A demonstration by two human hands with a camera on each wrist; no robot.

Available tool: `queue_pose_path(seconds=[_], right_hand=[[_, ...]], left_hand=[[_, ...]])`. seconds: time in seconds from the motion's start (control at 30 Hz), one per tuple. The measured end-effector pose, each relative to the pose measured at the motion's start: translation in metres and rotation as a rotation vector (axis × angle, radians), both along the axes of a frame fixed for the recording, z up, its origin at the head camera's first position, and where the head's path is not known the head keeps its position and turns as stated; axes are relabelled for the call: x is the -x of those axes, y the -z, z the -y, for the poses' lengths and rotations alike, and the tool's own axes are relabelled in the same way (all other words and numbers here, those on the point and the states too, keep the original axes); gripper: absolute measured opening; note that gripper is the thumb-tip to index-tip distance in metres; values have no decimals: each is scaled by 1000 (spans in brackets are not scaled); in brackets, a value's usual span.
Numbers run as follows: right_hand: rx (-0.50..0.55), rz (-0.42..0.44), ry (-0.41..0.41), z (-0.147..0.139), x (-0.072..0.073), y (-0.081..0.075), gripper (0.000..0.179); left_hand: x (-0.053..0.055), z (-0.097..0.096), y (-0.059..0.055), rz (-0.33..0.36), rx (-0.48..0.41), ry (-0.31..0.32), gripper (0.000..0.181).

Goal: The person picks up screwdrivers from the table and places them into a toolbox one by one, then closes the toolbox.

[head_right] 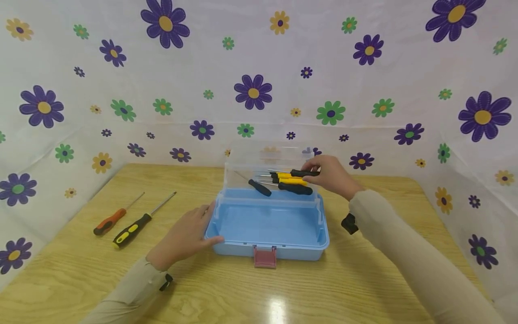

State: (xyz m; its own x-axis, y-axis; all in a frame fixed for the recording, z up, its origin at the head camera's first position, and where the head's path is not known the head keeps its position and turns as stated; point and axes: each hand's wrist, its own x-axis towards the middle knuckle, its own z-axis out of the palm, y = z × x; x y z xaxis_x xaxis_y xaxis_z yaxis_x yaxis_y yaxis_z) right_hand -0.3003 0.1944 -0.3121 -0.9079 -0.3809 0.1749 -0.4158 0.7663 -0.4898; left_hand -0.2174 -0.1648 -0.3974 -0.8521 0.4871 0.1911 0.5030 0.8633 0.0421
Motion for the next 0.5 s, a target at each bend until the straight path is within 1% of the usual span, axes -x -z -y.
queue_pose_path(seconds=[0.23,0.4,0.5], right_hand=[[-32,5,-13,16,8,0,21],[-41,37,-12,25,14,4,23],[-42,50,-11,29,16,7,23]], left_hand=[[2,-2,1,-12,-4,8,98],[1,-2,2,3,-3,1,99],[1,-2,2,-1,1,3,99]])
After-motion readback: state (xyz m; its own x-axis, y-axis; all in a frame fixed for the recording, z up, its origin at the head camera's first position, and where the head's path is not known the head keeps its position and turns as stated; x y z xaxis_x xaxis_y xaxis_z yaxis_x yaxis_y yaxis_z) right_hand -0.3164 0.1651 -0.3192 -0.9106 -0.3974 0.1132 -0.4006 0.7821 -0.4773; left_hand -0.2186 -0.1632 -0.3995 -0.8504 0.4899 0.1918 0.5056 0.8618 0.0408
